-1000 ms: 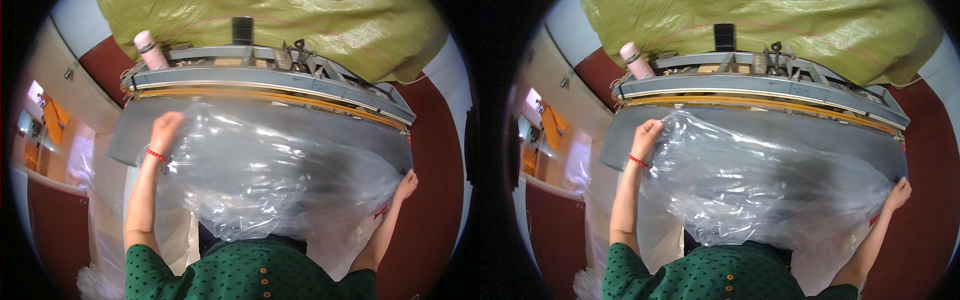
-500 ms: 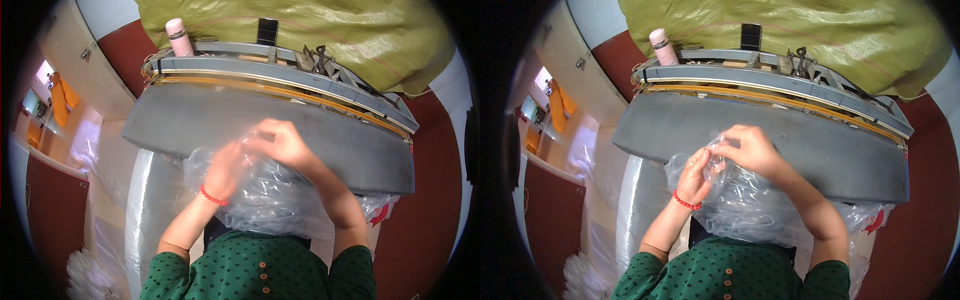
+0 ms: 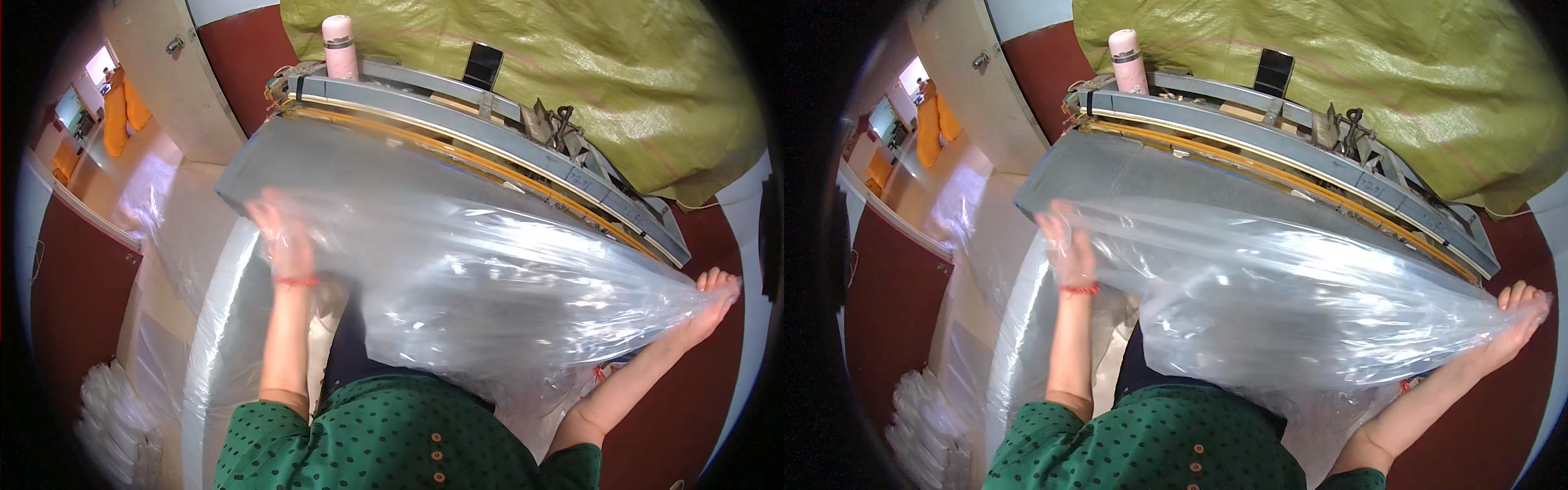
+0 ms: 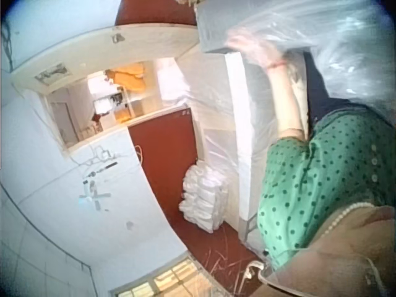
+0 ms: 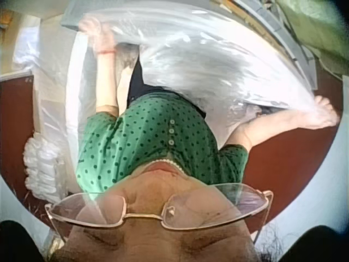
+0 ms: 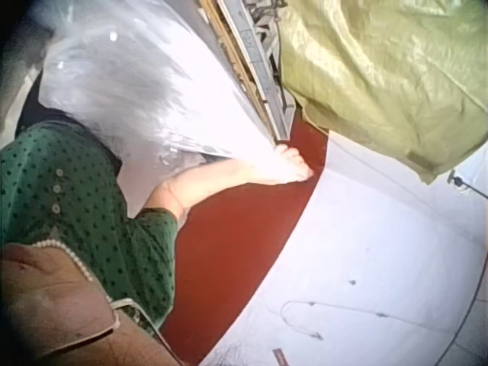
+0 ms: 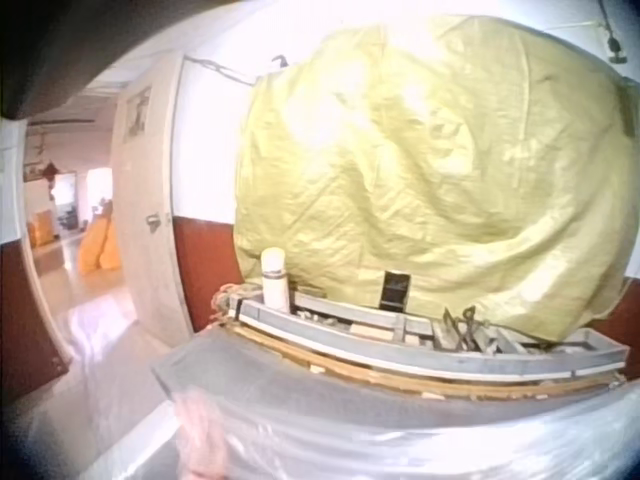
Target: Operating a heat sealing machine to seal and pack large plastic bags.
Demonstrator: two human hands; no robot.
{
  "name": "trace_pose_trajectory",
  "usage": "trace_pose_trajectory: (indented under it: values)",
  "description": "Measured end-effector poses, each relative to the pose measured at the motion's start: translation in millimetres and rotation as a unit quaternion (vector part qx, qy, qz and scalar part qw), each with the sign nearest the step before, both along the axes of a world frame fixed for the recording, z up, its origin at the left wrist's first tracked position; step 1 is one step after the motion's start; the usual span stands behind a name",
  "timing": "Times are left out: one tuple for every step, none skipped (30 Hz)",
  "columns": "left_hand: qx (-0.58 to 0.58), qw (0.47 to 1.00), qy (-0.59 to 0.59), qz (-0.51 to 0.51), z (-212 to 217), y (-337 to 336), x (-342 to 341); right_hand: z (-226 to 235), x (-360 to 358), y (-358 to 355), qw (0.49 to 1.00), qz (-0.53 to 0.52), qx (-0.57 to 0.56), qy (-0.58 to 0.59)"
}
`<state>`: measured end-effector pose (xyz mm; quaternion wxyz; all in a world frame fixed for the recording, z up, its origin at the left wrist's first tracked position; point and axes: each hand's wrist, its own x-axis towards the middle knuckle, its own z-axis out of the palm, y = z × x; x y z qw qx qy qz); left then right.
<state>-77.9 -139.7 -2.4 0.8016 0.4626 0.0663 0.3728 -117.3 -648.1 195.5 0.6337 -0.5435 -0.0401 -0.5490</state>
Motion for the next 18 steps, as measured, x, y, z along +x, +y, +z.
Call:
trace_pose_trajectory:
  values:
    - [0.007, 0.998, 0.001, 0.070, 14.2, 22.3, 5.2, -14.2, 4.6, -24.5, 0.998, -0.021, 0.013, 0.054]
    - [0.012, 0.991, 0.002, 0.134, 28.2, 40.2, 14.0, -33.5, 8.4, -55.1, 0.993, -0.046, 0.024, 0.108]
    - [0.083, 0.972, 0.047, 0.216, 39.2, 53.5, 22.3, -70.8, 18.5, -89.6, 0.990, -0.075, -0.010, 0.122]
    - [0.151, 0.942, 0.089, 0.285, 46.7, 64.0, 39.1, -92.1, 23.8, -110.6, 0.963, -0.174, 0.022, 0.206]
    - [0.154, 0.943, 0.088, 0.283, 48.7, 82.0, 54.3, -118.0, 27.8, -142.3, 0.954, -0.179, 0.012, 0.241]
    - [0.314, 0.894, 0.126, 0.293, 46.1, 103.2, 70.1, -152.2, 30.5, -191.2, 0.936, -0.200, -0.046, 0.285]
    - [0.466, 0.818, 0.162, 0.297, 40.7, 125.1, 83.9, -179.1, 29.8, -232.9, 0.913, -0.218, -0.104, 0.328]
    - [0.469, 0.815, 0.164, 0.298, 32.6, 146.1, 97.0, -191.5, 25.8, -254.8, 0.913, -0.214, -0.102, 0.331]
    - [0.537, 0.728, 0.342, 0.253, 26.0, 163.4, 112.2, -201.4, 15.2, -273.6, 0.821, -0.300, -0.198, 0.444]
    - [0.580, 0.606, 0.509, 0.194, 12.4, 181.4, 123.2, -212.1, 6.5, -281.5, 0.694, -0.372, -0.290, 0.543]
    - [0.584, 0.601, 0.510, 0.193, -3.4, 199.3, 126.9, -218.8, -1.6, -284.7, 0.640, -0.407, -0.312, 0.573]
    - [0.604, 0.570, 0.532, 0.164, -19.9, 215.9, 127.8, -220.3, -9.5, -286.2, 0.582, -0.439, -0.333, 0.599]
    - [0.623, 0.538, 0.552, 0.134, -29.3, 229.7, 126.6, -221.8, -16.0, -281.7, 0.579, -0.437, -0.316, 0.612]
    - [0.617, 0.548, 0.553, 0.118, -32.9, 235.1, 127.3, -221.2, -21.1, -285.2, 0.573, -0.441, -0.312, 0.616]
    - [0.609, 0.558, 0.554, 0.102, -35.8, 241.5, 125.0, -221.5, -24.7, -289.6, 0.545, -0.455, -0.319, 0.627]
    - [0.590, 0.590, 0.542, 0.101, -41.5, 259.2, 115.7, -223.3, -25.6, -292.7, 0.521, -0.464, -0.328, 0.637]
    - [0.570, 0.620, 0.531, 0.101, -46.8, 278.8, 104.2, -224.3, -23.4, -292.7, 0.522, -0.459, -0.327, 0.640]
    - [0.573, 0.616, 0.531, 0.102, -47.7, 295.9, 92.1, -223.8, -19.8, -290.3, 0.525, -0.465, -0.327, 0.633]
